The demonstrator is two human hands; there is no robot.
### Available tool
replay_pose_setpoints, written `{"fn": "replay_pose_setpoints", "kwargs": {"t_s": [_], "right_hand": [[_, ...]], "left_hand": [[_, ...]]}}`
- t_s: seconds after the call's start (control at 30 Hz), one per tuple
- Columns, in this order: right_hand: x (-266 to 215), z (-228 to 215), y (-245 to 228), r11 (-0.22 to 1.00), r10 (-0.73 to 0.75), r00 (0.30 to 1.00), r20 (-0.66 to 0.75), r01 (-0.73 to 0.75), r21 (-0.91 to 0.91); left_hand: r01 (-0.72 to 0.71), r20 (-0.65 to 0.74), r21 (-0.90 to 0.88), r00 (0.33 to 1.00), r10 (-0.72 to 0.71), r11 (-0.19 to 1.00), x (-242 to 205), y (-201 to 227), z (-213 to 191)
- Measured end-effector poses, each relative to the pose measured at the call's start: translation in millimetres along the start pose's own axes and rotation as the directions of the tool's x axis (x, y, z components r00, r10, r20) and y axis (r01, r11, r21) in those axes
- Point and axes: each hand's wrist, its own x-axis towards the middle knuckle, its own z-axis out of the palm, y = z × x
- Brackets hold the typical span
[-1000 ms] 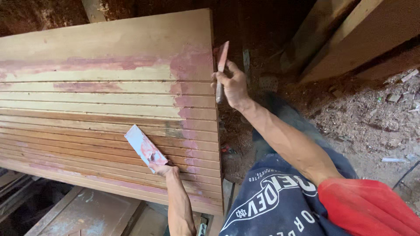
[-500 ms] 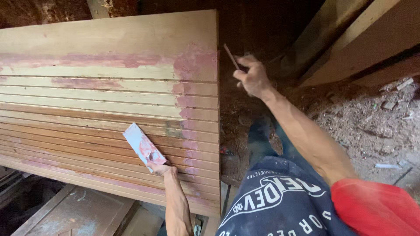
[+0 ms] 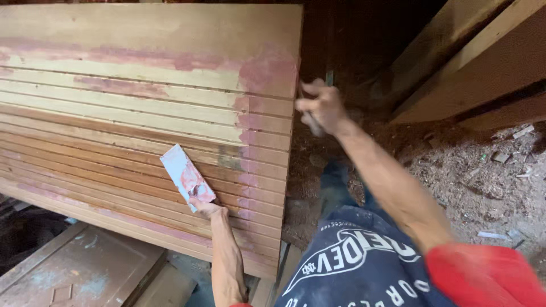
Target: The person uses a putty knife to apply a pinkish filler substance into the gaps between wooden slats on a large board. They repeatedly scoop the filler from a larger trowel onto the putty knife and spread it across the wood surface.
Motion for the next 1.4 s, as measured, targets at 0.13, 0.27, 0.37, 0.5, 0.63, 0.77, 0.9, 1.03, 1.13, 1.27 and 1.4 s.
{"fn": "replay_pose_setpoints", "kwargs": {"t_s": [0.13,0.27,0.37,0.5,0.63,0.77,0.9,1.03,1.13,1.27,1.4], "right_hand": [[1,-45,25,0.991,-0.133,0.991,-0.016,0.133,0.008],[54,-40,32,0.719,-0.654,0.756,-0.034,0.607,-0.34],[48,-26,29,0.857,-0.43,0.9,-0.066,0.384,-0.344],[14,-31,19,0.877,-0.271,0.959,0.081,0.281,-0.389],[-20,-45,9,0.831,-0.289,0.939,0.187,0.343,-0.439],[-72,-17,1,0.944,-0.141,0.988,0.055,0.151,-0.292],[-137,48,-5,0.917,-0.192,0.948,0.252,0.265,-0.298],[-177,110,-22,0.83,-0.241,0.895,0.375,0.39,-0.398],[-189,142,-30,0.766,-0.259,0.893,0.368,0.422,-0.486],[-194,164,-24,0.512,-0.477,0.729,0.492,0.685,-0.518],[-204,175,0,0.294,-0.559,0.592,0.58,0.796,-0.529]], "left_hand": [[0.069,0.056,-0.076,0.996,-0.064,0.995,3,1,1],[0.126,0.097,-0.124,0.989,-0.115,0.984,6,-6,-2],[0.07,0.103,-0.111,0.993,-0.059,0.991,9,-13,-7],[0.173,0.074,-0.131,0.984,-0.165,0.976,12,-16,-11],[0.258,0.237,-0.414,0.956,-0.17,0.873,10,-10,-22],[0.175,0.223,-0.324,0.969,-0.104,0.93,-25,-7,-17],[-0.091,0.183,-0.068,0.978,0.102,0.994,-114,21,11],[-0.295,0.306,-0.174,0.891,0.336,0.94,-165,89,35],[-0.355,0.363,-0.314,0.812,0.457,0.881,-186,108,39],[-0.481,0.346,-0.159,0.791,0.504,0.862,-200,115,27],[-0.611,0.304,-0.124,0.727,0.616,0.782,-203,113,19]]}}
